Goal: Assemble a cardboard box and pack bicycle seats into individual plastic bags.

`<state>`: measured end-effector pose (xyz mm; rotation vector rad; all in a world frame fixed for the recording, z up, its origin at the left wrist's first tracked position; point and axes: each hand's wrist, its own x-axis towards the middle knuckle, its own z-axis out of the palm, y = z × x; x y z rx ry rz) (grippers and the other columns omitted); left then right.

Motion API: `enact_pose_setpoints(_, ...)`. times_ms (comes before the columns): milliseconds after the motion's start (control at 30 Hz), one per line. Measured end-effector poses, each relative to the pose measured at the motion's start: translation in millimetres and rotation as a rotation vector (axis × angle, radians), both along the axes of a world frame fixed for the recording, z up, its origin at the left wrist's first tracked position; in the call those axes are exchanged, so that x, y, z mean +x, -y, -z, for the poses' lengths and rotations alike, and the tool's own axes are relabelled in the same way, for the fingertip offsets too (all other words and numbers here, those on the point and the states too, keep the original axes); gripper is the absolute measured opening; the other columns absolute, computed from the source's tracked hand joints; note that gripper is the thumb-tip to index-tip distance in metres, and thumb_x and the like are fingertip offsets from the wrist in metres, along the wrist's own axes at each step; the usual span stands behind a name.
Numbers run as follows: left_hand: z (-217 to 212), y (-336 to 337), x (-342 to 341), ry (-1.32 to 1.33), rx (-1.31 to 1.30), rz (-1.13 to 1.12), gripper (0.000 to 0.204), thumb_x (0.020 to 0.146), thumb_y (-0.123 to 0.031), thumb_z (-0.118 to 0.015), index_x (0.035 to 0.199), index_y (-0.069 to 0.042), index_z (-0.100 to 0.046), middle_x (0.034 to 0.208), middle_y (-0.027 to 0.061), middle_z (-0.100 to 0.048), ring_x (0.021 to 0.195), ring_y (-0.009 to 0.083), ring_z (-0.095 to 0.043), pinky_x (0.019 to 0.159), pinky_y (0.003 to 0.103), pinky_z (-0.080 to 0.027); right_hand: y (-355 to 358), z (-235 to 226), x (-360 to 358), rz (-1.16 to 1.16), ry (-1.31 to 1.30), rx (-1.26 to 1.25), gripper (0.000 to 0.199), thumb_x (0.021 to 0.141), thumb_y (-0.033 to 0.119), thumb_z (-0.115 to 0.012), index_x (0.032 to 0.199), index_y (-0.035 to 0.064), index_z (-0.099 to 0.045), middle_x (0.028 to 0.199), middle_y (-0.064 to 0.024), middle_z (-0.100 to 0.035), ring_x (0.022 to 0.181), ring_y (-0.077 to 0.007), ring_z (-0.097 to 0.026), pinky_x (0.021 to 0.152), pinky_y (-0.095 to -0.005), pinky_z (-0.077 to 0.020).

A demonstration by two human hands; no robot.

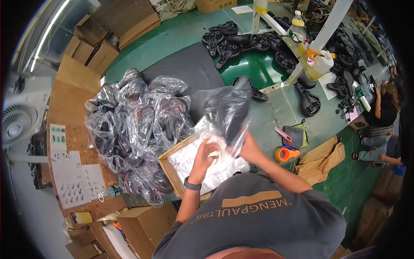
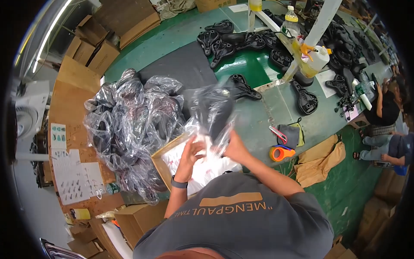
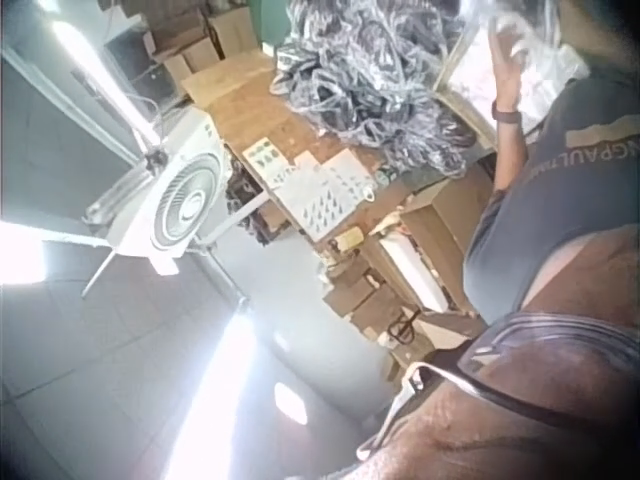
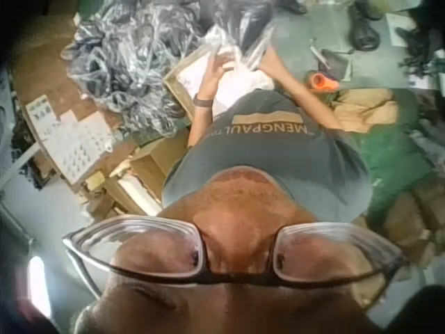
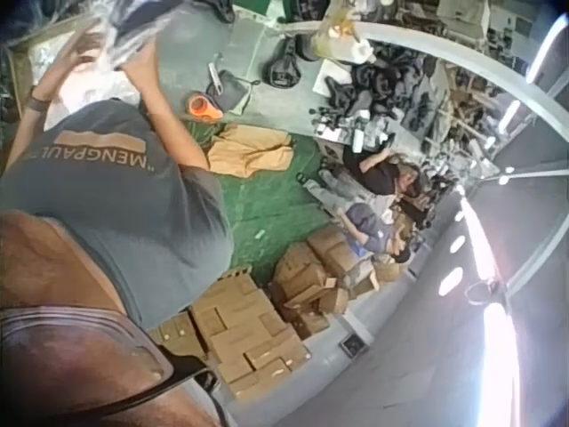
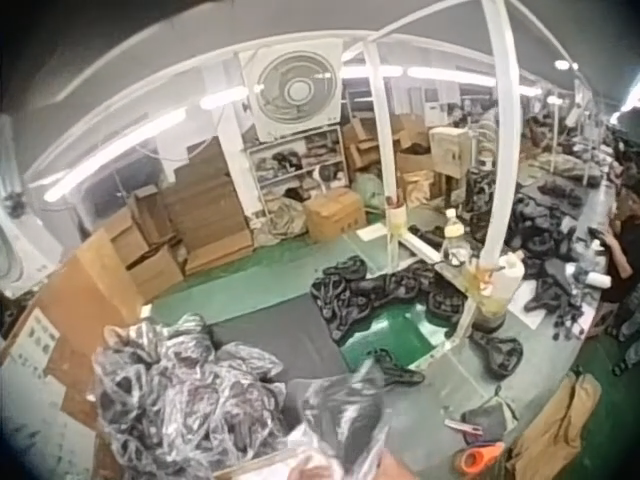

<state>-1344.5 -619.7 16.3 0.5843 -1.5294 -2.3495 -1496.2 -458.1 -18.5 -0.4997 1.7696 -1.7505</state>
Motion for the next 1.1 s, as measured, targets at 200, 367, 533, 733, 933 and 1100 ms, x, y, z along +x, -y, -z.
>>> enact_pose_setpoints(200, 22, 150, -15, -0.119, 0.215, -0.402, 0.049, 0.096, -0.030, -0.073, 0.136, -0.004, -0.061, 0.121, 0.0148, -0.070, 0.103, 0.0239, -0.072, 0.083, 0.037, -0.066, 51, -1, -7, -0.871, -0.098, -0.062, 0.051, 0.088, 0.019, -0.084, 0.133, 0.0065, -0.064, 0.128, -0.0132, -0.068, 0.106, -0.0264, -0.071, 0.090, -0.0382, -0.0563)
enact_pose_setpoints(367, 32, 278, 20, 0.000, 0.017, -0.871, 0.064, 0.106, -0.040, -0.062, 0.157, -0.005, -0.042, 0.157, 0.0225, -0.048, 0.135, 0.0278, -0.058, 0.103, 0.040, -0.056, 59, 47, -131, -0.962, 0.354, 0.097, 0.058, 0.087, 0.007, -0.079, 0.143, 0.0088, -0.064, 0.140, -0.0071, -0.066, 0.092, -0.0163, -0.073, 0.078, -0.0346, -0.0609)
enact_pose_setpoints(533, 50, 172, -4, 0.516, -1.064, -0.875, 0.070, 0.099, -0.012, -0.070, 0.157, 0.005, -0.036, 0.162, 0.0243, -0.040, 0.146, 0.0366, -0.045, 0.122, 0.048, -0.036, 31, 201, -305, 0.114, -0.826, 0.720, 0.099, 0.076, 0.004, -0.080, 0.162, 0.0084, -0.032, 0.152, -0.0258, -0.052, 0.137, -0.0467, -0.052, 0.111, -0.0554, -0.0477)
enact_pose_setpoints(733, 103, 31, 21, 0.320, -1.256, 0.282, 0.063, 0.078, -0.012, -0.084, 0.137, -0.006, -0.063, 0.138, 0.0200, -0.063, 0.134, 0.0427, -0.056, 0.112, 0.050, -0.046, 28, 273, -308, -0.039, -0.582, 1.210, 0.101, 0.073, 0.032, -0.090, 0.154, 0.0006, -0.038, 0.148, -0.0282, -0.056, 0.135, -0.0482, -0.054, 0.111, -0.0545, -0.0484)
enact_pose_setpoints(933, 201, 5, 92, 0.558, -1.254, 0.105, 0.026, 0.088, -0.014, -0.072, 0.112, -0.007, -0.068, 0.117, 0.0197, -0.068, 0.110, 0.0404, -0.064, 0.093, 0.049, -0.054, -26, 284, -222, -0.014, -0.265, 0.802, 0.077, 0.068, 0.049, -0.088, 0.118, -0.0062, -0.068, 0.111, -0.0285, -0.075, 0.105, -0.0401, -0.074, 0.093, -0.0475, -0.0569)
enact_pose_setpoints(1100, 191, 8, 103, 0.504, -1.294, -0.239, 0.016, 0.095, -0.014, -0.068, 0.105, -0.010, -0.080, 0.116, 0.0166, -0.072, 0.108, 0.0347, -0.068, 0.095, 0.045, -0.054, -85, 173, -103, -0.291, -0.084, 0.955, 0.056, 0.069, 0.047, -0.085, 0.091, -0.0046, -0.077, 0.087, -0.0246, -0.077, 0.091, -0.0358, -0.078, 0.082, -0.0463, -0.0579)
